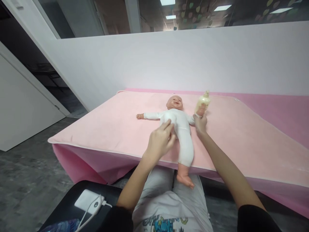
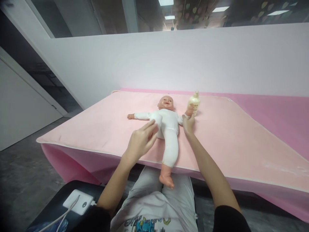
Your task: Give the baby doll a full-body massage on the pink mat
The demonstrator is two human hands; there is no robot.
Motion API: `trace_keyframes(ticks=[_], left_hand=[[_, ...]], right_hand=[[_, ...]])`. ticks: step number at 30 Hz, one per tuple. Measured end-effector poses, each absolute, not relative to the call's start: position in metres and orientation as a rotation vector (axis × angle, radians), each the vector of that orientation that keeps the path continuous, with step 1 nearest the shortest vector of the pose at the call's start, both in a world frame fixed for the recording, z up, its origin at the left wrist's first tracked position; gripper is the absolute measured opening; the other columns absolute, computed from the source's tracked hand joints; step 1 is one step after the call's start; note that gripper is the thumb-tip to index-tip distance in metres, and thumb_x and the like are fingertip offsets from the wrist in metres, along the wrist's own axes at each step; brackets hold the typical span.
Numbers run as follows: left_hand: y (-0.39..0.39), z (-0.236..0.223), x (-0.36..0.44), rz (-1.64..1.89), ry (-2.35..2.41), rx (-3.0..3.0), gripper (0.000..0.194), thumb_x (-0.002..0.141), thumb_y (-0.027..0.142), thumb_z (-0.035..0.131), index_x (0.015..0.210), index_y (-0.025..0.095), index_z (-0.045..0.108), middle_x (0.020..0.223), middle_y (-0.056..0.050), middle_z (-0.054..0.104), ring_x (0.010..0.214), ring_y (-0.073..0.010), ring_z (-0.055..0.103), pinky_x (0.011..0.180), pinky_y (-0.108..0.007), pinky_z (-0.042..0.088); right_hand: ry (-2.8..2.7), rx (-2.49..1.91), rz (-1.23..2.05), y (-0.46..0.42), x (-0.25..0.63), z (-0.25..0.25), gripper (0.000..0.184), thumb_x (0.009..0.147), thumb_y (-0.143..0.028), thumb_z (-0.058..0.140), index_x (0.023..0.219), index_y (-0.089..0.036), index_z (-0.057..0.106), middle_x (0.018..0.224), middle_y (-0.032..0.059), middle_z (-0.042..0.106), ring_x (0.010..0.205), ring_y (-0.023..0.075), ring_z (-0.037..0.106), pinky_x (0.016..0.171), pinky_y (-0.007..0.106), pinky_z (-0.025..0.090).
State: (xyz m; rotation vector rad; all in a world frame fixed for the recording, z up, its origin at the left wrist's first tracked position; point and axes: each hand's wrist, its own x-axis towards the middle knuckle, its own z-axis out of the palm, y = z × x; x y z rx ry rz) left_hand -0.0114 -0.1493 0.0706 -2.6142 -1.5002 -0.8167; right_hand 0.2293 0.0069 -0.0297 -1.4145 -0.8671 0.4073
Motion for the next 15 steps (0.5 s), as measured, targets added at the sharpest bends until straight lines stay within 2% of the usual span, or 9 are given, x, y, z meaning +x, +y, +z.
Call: trace_keyframes(ticks=[4, 6, 10, 12, 15], left_hand=[[-0.094, 0.068, 0.012, -0.705, -1.666, -2.502, 0.023, 0.087, 0.017, 0.044, 0.099, 0.016, 0.063, 0.124, -0.01, 0.06, 0.095, -0.0224, 0.066, 0.075, -0.031, 0.053], [-0.095, 0.069, 0.018, -0.668, -1.65, -2.481, 0.021, 0.086, 0.017, 0.045, 0.097, 0.015, 0.063, 0.121, -0.011, 0.061, 0.096, -0.0237, 0.065, 0.074, -0.032, 0.053], [-0.147, 0.082, 0.011, -0.65, -1.578, -2.505, 0.024, 0.086, 0.018, 0.044, 0.103, 0.016, 0.062, 0.13, -0.011, 0.057, 0.095, -0.0238, 0.065, 0.068, -0.031, 0.054], [-0.18, 0.085, 0.001, -0.62, -1.565, -2.521, 0.027, 0.088, 0.02, 0.043, 0.108, 0.017, 0.061, 0.137, -0.01, 0.052, 0.097, -0.0229, 0.066, 0.068, -0.03, 0.055], [-0.21, 0.078, -0.011, -0.499, -1.523, -2.551, 0.033, 0.089, 0.019, 0.043, 0.119, 0.017, 0.057, 0.142, -0.012, 0.048, 0.106, -0.0245, 0.064, 0.072, -0.031, 0.056]], right_hand=[[-1.592, -1.385, 0.164, -0.012, 0.211, -0.017, 0.056, 0.07, -0.017, 0.049, 0.126, -0.017, 0.057, 0.104, 0.0101, 0.067, 0.096, 0.0245, 0.058, 0.091, 0.042, 0.047], [-1.727, -1.376, 0.089, -0.016, 0.206, -0.015, 0.057, 0.07, -0.013, 0.045, 0.126, -0.017, 0.057, 0.106, 0.0107, 0.066, 0.098, 0.0246, 0.057, 0.091, 0.043, 0.046], [-1.449, -1.38, 0.305, -0.009, 0.211, -0.018, 0.044, 0.071, -0.022, 0.054, 0.114, -0.02, 0.061, 0.105, 0.0067, 0.067, 0.094, 0.0226, 0.059, 0.087, 0.039, 0.048], [-1.137, -1.41, 0.44, 0.0, 0.218, -0.023, 0.044, 0.068, -0.027, 0.061, 0.111, -0.018, 0.06, 0.101, 0.0058, 0.067, 0.09, 0.0217, 0.06, 0.084, 0.037, 0.049], [-0.704, -1.427, 0.528, 0.015, 0.229, -0.034, 0.049, 0.064, -0.023, 0.06, 0.112, -0.014, 0.055, 0.103, 0.0084, 0.064, 0.087, 0.0209, 0.062, 0.08, 0.035, 0.05]])
